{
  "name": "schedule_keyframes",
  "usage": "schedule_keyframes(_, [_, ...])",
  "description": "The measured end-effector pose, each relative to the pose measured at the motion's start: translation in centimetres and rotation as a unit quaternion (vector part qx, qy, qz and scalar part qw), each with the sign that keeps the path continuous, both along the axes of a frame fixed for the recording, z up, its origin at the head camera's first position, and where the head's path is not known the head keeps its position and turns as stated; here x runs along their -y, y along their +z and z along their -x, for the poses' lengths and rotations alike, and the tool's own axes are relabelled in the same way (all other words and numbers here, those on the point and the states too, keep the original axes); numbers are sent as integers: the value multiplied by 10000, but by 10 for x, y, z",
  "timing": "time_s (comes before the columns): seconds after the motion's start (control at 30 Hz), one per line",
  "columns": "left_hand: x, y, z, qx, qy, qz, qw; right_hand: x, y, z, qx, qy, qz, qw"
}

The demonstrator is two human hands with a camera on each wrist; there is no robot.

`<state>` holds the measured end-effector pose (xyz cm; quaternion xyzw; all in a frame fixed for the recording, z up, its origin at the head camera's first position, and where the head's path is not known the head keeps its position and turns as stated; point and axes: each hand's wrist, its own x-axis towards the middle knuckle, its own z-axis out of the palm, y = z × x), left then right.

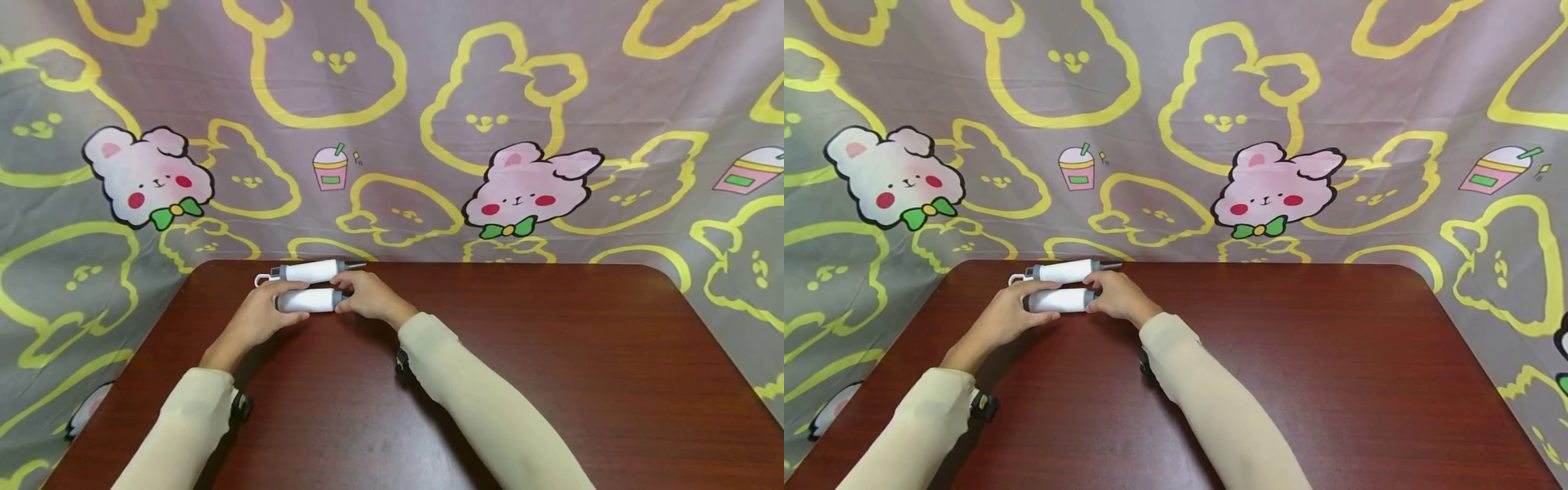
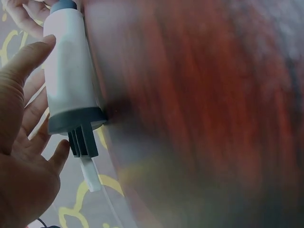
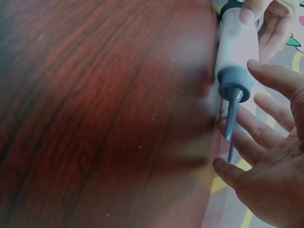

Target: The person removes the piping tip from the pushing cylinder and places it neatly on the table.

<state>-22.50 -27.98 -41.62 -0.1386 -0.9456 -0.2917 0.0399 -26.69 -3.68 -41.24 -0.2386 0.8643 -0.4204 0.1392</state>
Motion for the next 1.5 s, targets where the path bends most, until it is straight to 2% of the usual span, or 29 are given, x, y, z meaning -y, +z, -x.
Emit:
schedule_keyframes(0.83, [-8, -2, 7, -245, -14, 529, 9983, 9, -5, 0, -298, -150, -267, 9991])
schedule_keyframes(1.07, [-8, -1, 5, -252, -7, 598, 9979, 11, -7, -1, -358, -202, -329, 9986])
schedule_keyframes(1.33, [-8, 1, 2, -151, 55, 674, 9976, 13, -8, -3, -364, -181, -220, 9989])
schedule_keyframes(1.5, [-8, 0, 3, -238, -38, 657, 9975, 12, -9, -3, -384, -209, -129, 9990])
